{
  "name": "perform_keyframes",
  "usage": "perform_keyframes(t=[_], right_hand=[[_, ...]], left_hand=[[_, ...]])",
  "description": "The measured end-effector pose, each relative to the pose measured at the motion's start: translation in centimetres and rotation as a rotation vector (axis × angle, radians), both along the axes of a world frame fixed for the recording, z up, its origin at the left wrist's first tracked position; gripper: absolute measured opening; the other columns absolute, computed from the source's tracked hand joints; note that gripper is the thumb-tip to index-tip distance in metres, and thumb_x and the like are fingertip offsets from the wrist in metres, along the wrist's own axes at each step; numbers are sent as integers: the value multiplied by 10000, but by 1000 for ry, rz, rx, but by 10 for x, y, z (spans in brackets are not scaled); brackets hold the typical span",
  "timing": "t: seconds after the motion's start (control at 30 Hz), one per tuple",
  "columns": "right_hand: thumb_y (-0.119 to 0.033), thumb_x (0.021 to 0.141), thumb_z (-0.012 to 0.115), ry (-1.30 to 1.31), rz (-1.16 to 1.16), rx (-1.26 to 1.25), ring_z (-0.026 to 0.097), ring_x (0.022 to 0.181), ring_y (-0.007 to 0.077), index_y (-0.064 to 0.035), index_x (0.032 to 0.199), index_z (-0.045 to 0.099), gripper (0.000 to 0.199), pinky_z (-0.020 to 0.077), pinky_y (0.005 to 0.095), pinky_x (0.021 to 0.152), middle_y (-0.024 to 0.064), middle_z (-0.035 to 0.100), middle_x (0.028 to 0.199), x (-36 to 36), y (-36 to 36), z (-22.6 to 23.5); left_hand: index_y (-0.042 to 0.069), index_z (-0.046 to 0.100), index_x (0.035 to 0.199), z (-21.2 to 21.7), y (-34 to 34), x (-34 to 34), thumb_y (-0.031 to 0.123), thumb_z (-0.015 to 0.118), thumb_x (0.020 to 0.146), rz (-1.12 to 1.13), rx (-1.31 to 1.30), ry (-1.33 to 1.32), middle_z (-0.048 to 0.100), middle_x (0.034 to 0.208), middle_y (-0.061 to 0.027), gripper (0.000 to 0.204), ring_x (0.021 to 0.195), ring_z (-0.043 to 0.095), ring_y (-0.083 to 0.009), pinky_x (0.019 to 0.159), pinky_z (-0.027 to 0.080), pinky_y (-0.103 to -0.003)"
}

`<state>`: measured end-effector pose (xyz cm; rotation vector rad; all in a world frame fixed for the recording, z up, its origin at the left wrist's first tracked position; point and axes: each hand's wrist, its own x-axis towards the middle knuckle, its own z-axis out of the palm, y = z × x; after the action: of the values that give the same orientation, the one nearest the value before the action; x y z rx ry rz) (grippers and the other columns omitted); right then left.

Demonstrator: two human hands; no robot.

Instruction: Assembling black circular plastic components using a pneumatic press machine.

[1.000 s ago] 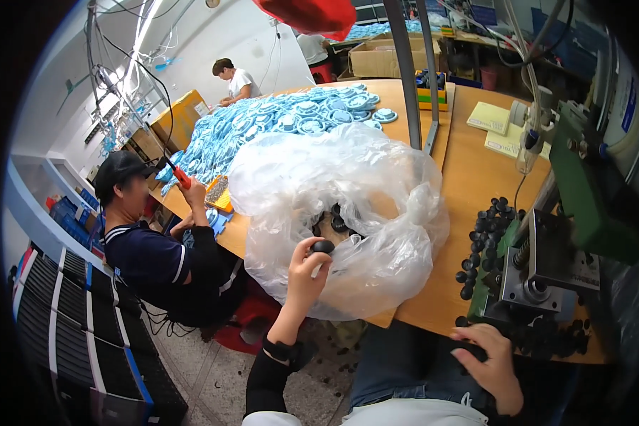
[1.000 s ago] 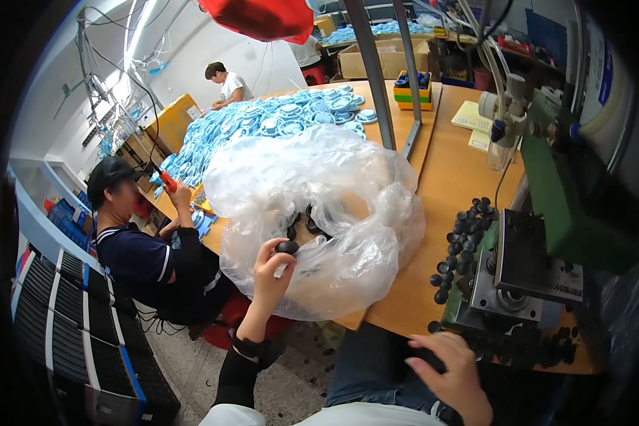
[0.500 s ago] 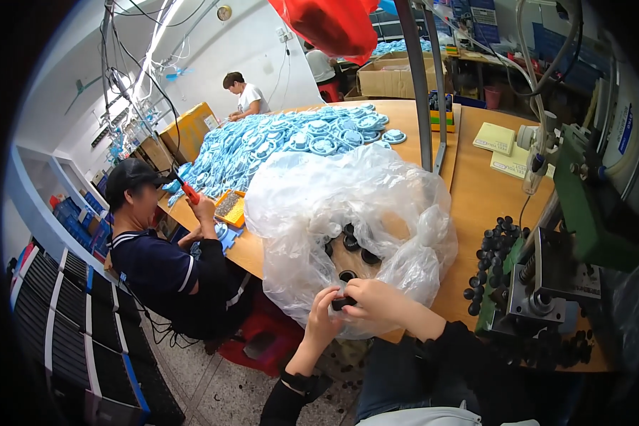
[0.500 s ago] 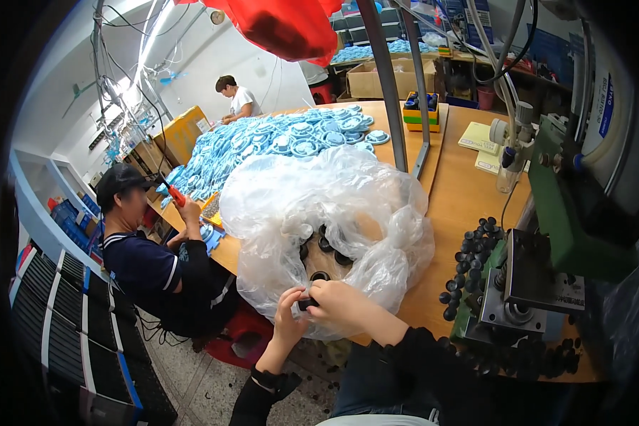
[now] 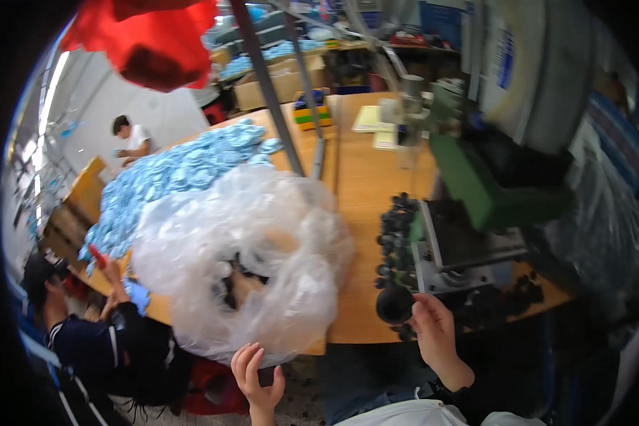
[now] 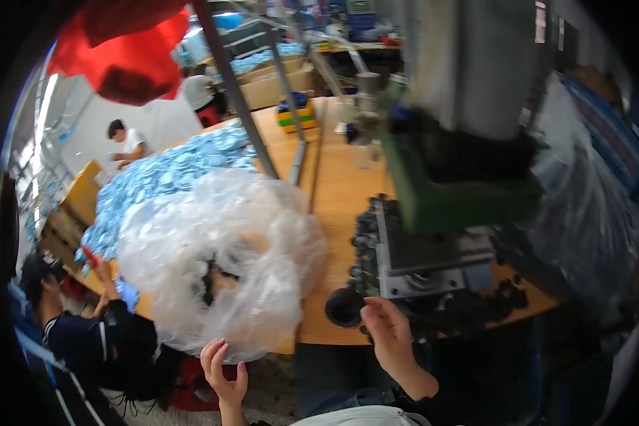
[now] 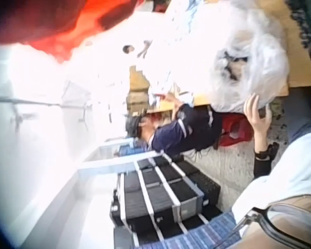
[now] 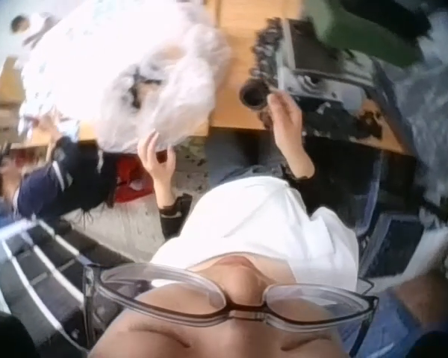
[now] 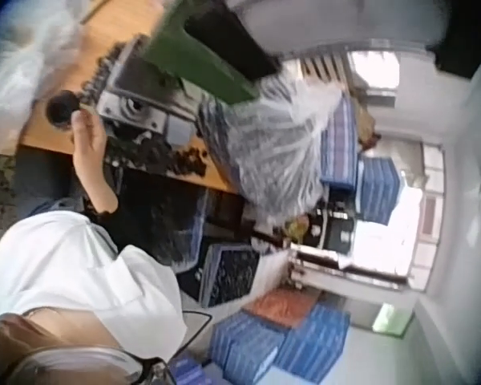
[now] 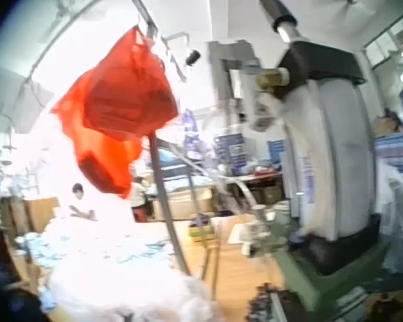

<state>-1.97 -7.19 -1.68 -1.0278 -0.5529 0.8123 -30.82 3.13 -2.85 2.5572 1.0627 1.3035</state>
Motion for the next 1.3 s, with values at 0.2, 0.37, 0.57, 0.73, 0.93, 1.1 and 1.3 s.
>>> perform_keyframes(t=[0.2, 0.37, 0.57, 0.73, 0.93, 1.1, 1.3], right_hand=[[-244, 952, 519, 146, -282, -15, 668, 756, 206, 5, 959, 584, 257, 521, 308, 719, 115, 659, 903, 67, -53, 1], [-279, 935, 555, 79, -364, -121, 658, 705, 173, 41, 973, 591, 324, 492, 247, 633, 83, 643, 814, 81, -43, 10], [-221, 929, 558, -315, -451, -314, 587, 570, 111, 42, 1016, 571, 277, 459, 238, 501, 70, 609, 725, 104, -43, 13], [-120, 890, 594, -800, -804, -412, 559, 604, 134, 6, 989, 596, 160, 445, 266, 553, 65, 593, 778, 136, -77, -27], [-150, 887, 590, -1095, -723, -674, 542, 937, 285, 8, 972, 590, 179, 442, 354, 801, 128, 560, 989, 190, -107, -100], [-190, 878, 598, -1342, -730, -742, 483, 1138, 317, 4, 1061, 588, 267, 376, 408, 941, 133, 550, 1178, 208, -98, -109], [-218, 881, 595, -1230, -625, -773, 451, 1201, 311, -10, 1137, 571, 331, 338, 418, 982, 122, 534, 1245, 215, -98, -110]], left_hand=[[-13, 537, 1220, 27, -21, 200, 94, 777, 694, -683, -274, -166, 560, 1221, -166, 588, 1090, 562, -300, 914, 454, -351], [2, 564, 1163, 25, -36, 281, 135, 793, 694, -823, -525, -200, 590, 1133, -170, 539, 953, 623, -277, 799, 506, -329], [-17, 624, 977, 10, -35, 307, 115, 795, 688, -707, -768, -350, 659, 889, -139, 361, 780, 649, -232, 698, 504, -309], [-23, 631, 959, 31, -45, 312, 94, 786, 695, -646, -779, -349, 663, 870, -132, 327, 740, 643, -206, 658, 500, -284], [-20, 646, 927, 28, -37, 318, 104, 780, 715, -772, -772, -466, 666, 860, -118, 280, 691, 626, -175, 612, 487, -271], [-11, 652, 897, 13, -36, 309, 102, 771, 733, -655, -775, -448, 666, 813, -97, 232, 653, 603, -145, 582, 469, -254], [-14, 640, 884, 33, -44, 310, 85, 773, 730, -733, -893, -474, 647, 835, -73, 227, 690, 608, -141, 600, 477, -250]])
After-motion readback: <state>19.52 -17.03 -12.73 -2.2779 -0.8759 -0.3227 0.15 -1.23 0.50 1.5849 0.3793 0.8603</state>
